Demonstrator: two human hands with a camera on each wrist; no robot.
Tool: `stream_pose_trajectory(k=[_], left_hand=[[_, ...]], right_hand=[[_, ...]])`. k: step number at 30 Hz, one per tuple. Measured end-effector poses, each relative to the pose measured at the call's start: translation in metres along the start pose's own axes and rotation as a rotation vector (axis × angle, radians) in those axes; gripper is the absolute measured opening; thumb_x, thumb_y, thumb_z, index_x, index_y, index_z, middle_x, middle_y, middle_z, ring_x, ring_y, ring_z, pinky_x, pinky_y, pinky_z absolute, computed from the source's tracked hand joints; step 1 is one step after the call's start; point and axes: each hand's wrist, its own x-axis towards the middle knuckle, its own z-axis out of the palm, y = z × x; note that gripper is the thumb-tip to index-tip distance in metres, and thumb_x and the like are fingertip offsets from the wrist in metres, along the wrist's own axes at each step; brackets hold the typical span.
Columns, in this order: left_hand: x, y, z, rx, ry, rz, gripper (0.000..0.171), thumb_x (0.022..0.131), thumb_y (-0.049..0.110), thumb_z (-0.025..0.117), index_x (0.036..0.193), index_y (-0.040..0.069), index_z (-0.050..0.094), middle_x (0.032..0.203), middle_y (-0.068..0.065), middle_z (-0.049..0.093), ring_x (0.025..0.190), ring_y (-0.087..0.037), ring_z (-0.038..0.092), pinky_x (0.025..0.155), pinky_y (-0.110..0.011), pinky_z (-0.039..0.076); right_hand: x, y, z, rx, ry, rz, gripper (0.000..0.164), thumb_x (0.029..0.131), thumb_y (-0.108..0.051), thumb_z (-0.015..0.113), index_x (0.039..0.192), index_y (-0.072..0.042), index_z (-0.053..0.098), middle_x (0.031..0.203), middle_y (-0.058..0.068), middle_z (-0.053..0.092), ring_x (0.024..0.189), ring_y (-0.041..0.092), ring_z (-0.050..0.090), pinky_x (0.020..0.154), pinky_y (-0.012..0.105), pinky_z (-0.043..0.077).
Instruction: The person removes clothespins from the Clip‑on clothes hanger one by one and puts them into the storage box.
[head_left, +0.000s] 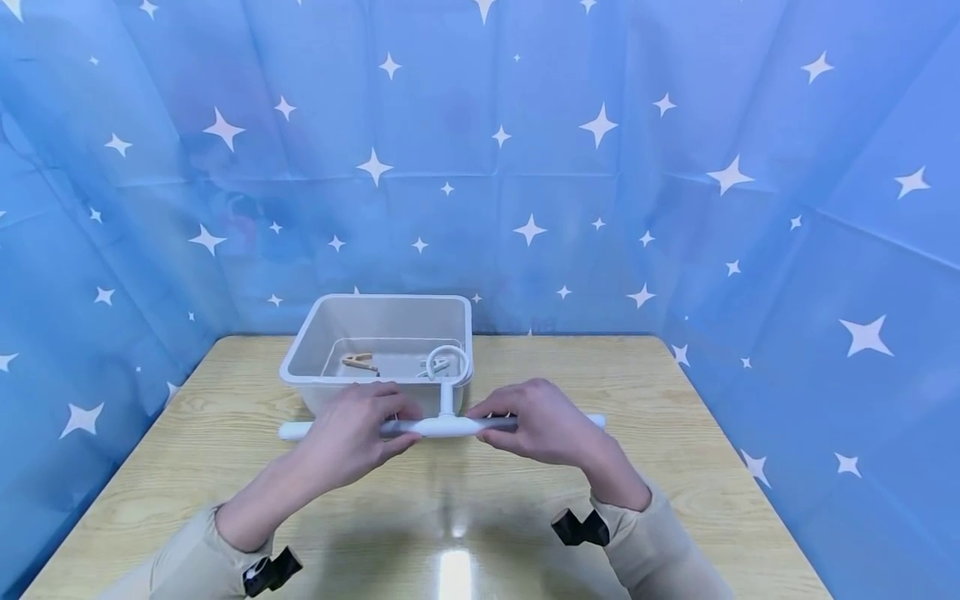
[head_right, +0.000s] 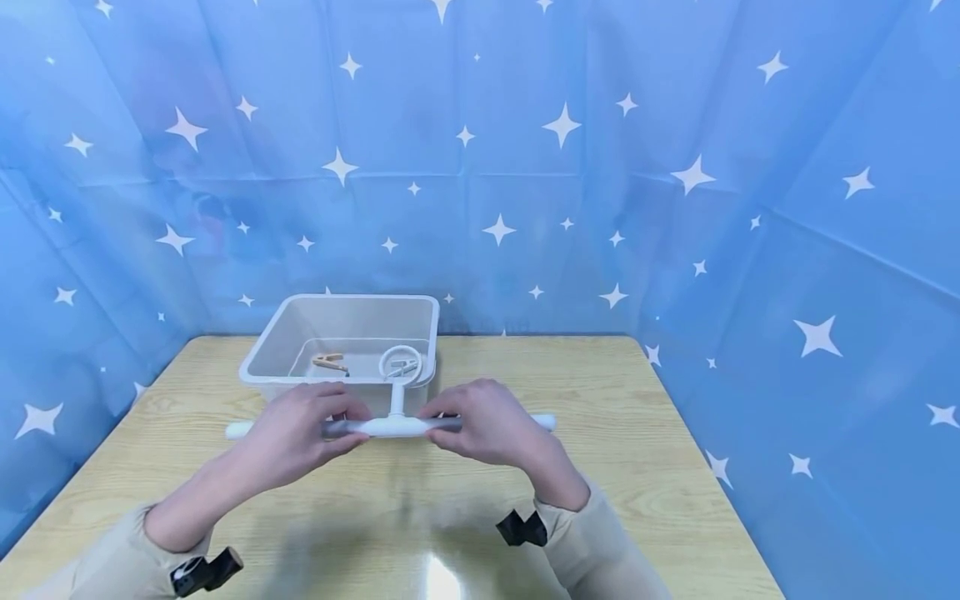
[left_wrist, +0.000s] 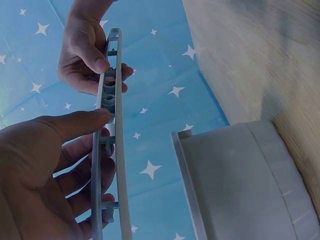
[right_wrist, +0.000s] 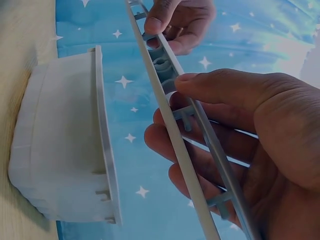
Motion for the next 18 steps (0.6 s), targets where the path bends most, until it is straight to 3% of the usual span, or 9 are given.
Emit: stream_pose_trajectory(k=[6, 18], left_hand=[[-0.003, -0.001, 0.007, 0.007, -0.016, -0.004, 0.018, 0.076, 0.032, 0.087, 0.088, 0.026, 0.074, 0.081, 0.015, 0.065, 0.067, 0.000, 0.052, 0.066, -0.025, 0.044], [-0.013, -0.004, 0.028, -0.068, -0.121, -0.034, 0.016, 0.078, 0.029, 0.086, 0.087, 0.024, 0.074, 0.079, 0.015, 0.062, 0.065, 0.002, 0.051, 0.060, -0.019, 0.042]], right_hand=[[-0.001, 0.002, 0.006, 0.000, -0.027, 0.009, 0.018, 0.088, -0.022, 0.077, 0.105, -0.021, 0.079, 0.094, -0.009, 0.075, 0.065, -0.005, 0.051, 0.063, 0.016, 0.043], [-0.005, 0.008, 0.026, -0.003, -0.124, 0.048, 0.014, 0.087, -0.024, 0.075, 0.101, -0.023, 0.077, 0.082, -0.015, 0.070, 0.061, -0.006, 0.047, 0.059, 0.016, 0.039]])
